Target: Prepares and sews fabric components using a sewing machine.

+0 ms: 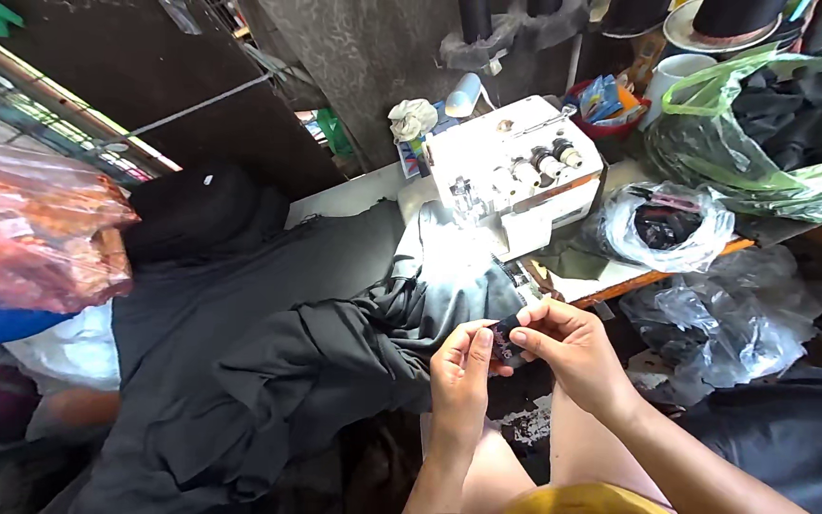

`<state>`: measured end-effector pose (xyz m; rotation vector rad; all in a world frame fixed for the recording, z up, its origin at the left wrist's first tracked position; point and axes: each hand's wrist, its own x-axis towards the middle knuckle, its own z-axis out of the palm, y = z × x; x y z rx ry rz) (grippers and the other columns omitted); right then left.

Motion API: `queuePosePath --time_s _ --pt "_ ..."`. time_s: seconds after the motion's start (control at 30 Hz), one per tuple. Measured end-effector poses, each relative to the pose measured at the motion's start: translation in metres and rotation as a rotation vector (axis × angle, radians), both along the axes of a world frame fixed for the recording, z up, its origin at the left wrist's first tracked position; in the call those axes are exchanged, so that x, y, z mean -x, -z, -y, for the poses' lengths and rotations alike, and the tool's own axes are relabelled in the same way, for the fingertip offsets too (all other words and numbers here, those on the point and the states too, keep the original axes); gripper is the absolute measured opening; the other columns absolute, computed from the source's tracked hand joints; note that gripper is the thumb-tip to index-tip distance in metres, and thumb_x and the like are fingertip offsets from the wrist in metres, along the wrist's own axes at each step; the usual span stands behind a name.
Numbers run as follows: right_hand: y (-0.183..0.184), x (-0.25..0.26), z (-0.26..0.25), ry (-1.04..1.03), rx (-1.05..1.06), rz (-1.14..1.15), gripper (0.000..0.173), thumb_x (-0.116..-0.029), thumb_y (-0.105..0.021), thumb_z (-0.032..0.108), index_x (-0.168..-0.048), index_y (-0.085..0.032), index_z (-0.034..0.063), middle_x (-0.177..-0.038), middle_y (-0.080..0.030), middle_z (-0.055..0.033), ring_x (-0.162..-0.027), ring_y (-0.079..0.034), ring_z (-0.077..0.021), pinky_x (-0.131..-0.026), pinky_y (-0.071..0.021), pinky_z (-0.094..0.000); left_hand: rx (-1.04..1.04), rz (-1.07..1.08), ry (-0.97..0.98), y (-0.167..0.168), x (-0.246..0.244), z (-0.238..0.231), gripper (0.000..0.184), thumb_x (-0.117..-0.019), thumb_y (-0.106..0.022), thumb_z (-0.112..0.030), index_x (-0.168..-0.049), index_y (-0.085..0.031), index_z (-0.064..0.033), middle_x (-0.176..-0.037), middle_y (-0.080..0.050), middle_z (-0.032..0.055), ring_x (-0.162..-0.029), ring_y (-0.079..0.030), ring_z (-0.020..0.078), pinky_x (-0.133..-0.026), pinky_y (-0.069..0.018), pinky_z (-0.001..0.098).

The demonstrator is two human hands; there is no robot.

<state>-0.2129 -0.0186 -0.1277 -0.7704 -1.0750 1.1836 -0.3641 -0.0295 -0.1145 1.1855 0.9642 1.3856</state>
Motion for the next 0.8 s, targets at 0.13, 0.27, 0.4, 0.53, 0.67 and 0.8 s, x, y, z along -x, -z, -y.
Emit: queuePosePath --time_s 0.13,0.27,0.4,0.53,0.67,0.8 --pt "-0.001 0.000 0.000 0.002 0.004 0.008 0.008 -0.0883 -0.073 0.002 -0.095 -0.070 0.0040 -0.082 -0.070 0.0003 -0.067 -0.065 -0.0047 -0.061 -0.0570 -0.0184 -0.001 -0.024 -0.037 -0.001 -0.003 -0.001 0.019 -0.1019 -0.054 -0.005 -0.093 -0.070 -0.0010 -0.078 -0.072 0.0042 -0.063 -0.070 0.0105 -0.060 -0.0618 0.0254" --pt "-0.003 0.000 -0.001 0.007 -0.013 -0.009 0.007 -0.0888 -0.072 0.001 -0.095 -0.070 0.0042 -0.083 -0.069 0.0001 -0.067 -0.064 -0.0046 -0.061 -0.0565 -0.0186 -0.058 -0.095 -0.078 -0.003 -0.007 -0.001 0.016 -0.1015 -0.055 -0.004 -0.098 -0.070 0.0007 -0.079 -0.072 0.0031 -0.063 -0.069 0.0087 -0.057 -0.0609 0.0236" --pt "-0.002 0.001 0.000 -0.005 -0.002 -0.043 0.008 -0.0888 -0.072 0.000 -0.096 -0.070 0.0034 -0.084 -0.069 -0.0015 -0.069 -0.066 -0.0065 -0.062 -0.0579 -0.0209 -0.056 -0.093 -0.066 -0.002 -0.011 0.000 0.015 -0.1017 -0.055 -0.004 -0.098 -0.068 0.0015 -0.078 -0.071 0.0041 -0.062 -0.069 0.0094 -0.056 -0.0609 0.0242" --pt "-0.003 0.001 -0.001 -0.034 0.052 -0.131 0.008 -0.0874 -0.073 0.000 -0.093 -0.071 0.0047 -0.083 -0.068 -0.0021 -0.066 -0.064 -0.0062 -0.060 -0.0565 -0.0205 -0.095 -0.099 -0.109 -0.001 -0.013 -0.002 0.012 -0.0992 -0.058 -0.001 -0.095 -0.070 0.0012 -0.073 -0.069 0.0012 -0.054 -0.064 0.0041 -0.049 -0.0560 0.0192" --pt "-0.005 0.005 0.000 -0.082 0.125 -0.299 0.009 -0.0858 -0.072 -0.003 -0.090 -0.071 0.0053 -0.079 -0.068 -0.0038 -0.062 -0.062 -0.0063 -0.058 -0.0551 -0.0207 -0.305 -0.179 -0.189 0.009 -0.015 -0.004 0.011 -0.0981 -0.060 0.000 -0.096 -0.071 0.0006 -0.075 -0.067 -0.0029 -0.055 -0.056 -0.0024 -0.050 -0.0489 0.0125" --pt "-0.006 0.008 -0.002 -0.126 0.104 -0.350 0.010 -0.0868 -0.072 -0.003 -0.091 -0.070 0.0061 -0.080 -0.067 -0.0036 -0.063 -0.061 -0.0052 -0.057 -0.0538 -0.0196 -0.491 -0.230 -0.188 0.010 -0.010 -0.010 0.014 -0.0996 -0.059 -0.001 -0.102 -0.073 -0.0004 -0.085 -0.072 -0.0032 -0.062 -0.058 -0.0046 -0.055 -0.0494 0.0108"
